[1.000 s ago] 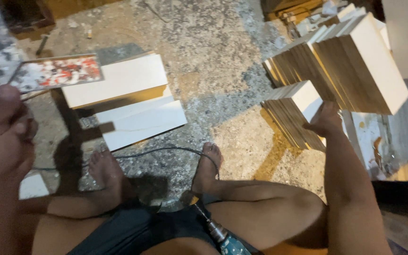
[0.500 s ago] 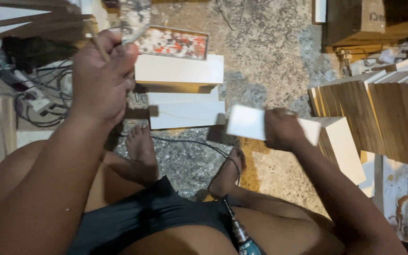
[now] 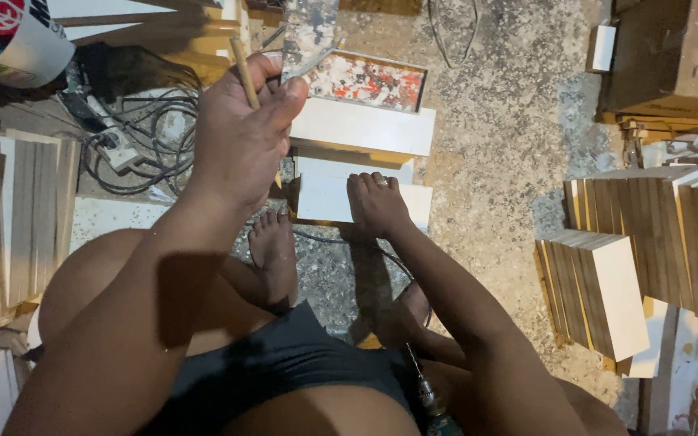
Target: The person sits on the floor and uses a metal ruler and a pencil to mark lines on small white wooden boards. They repeatedly measure and draw lines on the boards, stacking them as they work.
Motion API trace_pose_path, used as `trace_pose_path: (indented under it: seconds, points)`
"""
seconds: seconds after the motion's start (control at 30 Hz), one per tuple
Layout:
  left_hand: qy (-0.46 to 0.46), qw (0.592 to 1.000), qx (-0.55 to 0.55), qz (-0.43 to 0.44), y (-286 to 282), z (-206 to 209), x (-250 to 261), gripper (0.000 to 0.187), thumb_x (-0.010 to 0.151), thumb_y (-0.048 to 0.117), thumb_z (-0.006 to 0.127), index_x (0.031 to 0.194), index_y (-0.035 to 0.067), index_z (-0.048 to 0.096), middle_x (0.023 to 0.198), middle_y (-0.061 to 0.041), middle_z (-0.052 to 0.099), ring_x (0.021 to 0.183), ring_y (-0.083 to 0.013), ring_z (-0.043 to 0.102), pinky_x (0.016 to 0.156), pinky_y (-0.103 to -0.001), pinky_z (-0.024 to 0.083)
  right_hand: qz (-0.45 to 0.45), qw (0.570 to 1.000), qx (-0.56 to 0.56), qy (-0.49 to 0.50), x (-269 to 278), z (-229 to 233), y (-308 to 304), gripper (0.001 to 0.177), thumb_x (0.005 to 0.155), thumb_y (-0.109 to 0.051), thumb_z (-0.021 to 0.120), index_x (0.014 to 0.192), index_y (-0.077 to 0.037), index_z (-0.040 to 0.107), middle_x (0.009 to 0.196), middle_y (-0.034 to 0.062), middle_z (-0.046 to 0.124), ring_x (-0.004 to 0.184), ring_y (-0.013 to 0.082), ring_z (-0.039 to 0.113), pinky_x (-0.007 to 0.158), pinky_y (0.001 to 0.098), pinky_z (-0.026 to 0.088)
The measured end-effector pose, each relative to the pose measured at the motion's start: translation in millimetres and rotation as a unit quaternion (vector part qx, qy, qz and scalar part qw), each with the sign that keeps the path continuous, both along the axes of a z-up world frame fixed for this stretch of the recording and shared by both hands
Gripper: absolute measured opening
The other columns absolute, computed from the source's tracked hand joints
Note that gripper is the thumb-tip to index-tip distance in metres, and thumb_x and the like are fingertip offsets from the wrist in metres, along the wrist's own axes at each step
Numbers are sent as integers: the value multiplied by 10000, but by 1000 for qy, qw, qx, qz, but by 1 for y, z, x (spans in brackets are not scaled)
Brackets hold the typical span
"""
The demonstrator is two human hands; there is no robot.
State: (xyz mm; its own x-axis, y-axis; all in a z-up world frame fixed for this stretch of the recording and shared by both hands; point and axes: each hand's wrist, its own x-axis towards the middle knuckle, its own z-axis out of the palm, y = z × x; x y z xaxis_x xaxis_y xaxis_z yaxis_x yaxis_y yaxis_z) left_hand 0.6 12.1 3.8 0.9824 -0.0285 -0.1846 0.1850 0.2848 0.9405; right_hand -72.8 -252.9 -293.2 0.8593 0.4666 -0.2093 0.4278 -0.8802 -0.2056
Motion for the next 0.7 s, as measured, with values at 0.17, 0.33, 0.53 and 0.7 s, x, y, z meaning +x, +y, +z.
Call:
trace_pose_path:
  seconds: [0.17, 0.33, 0.53, 0.7]
  points:
    - [2, 1000, 21, -13, 3, 5, 3, 511, 1101, 189, 756, 1508, -81, 607, 1025, -41, 667, 703, -32, 542, 560, -171, 442, 15, 998, -50, 34, 6, -10, 1, 1348, 675, -814, 983, 1625, -16, 454, 1495, 222, 616, 1321, 398, 604, 1108, 581, 409]
    - [11, 999, 39, -13, 6, 6, 6, 521, 1095, 164, 743, 1526, -92, 598, 1104, -91, 691, 798, -57, 602, 627, -168, 484, 10, 996, -69, 55, 1, -13, -13, 1451, 636, -594, 1084, 1747, -54, 322, 1659, 225, 502, 1515, 442, 512, 1280, 766, 318]
    - [47, 999, 12, -16, 12, 18, 2, 576, 1105, 166, 724, 1597, -77, 551, 1172, -89, 695, 643, 5, 502, 483, -137, 403, 23, 994, -76, 70, -34, 52, -108, 1278, 834, -675, 933, 1777, -84, 305, 1771, 221, 417, 1616, 436, 434, 1330, 698, 292]
    - [63, 996, 57, -10, 23, -4, 4, 422, 1157, 101, 677, 1565, 76, 569, 1180, 11, 677, 724, 3, 496, 570, -160, 407, -162, 967, -167, 107, -92, 78, -277, 1191, 775, -459, 1009, 1719, -119, 367, 1758, 194, 437, 1521, 427, 521, 1158, 640, 495]
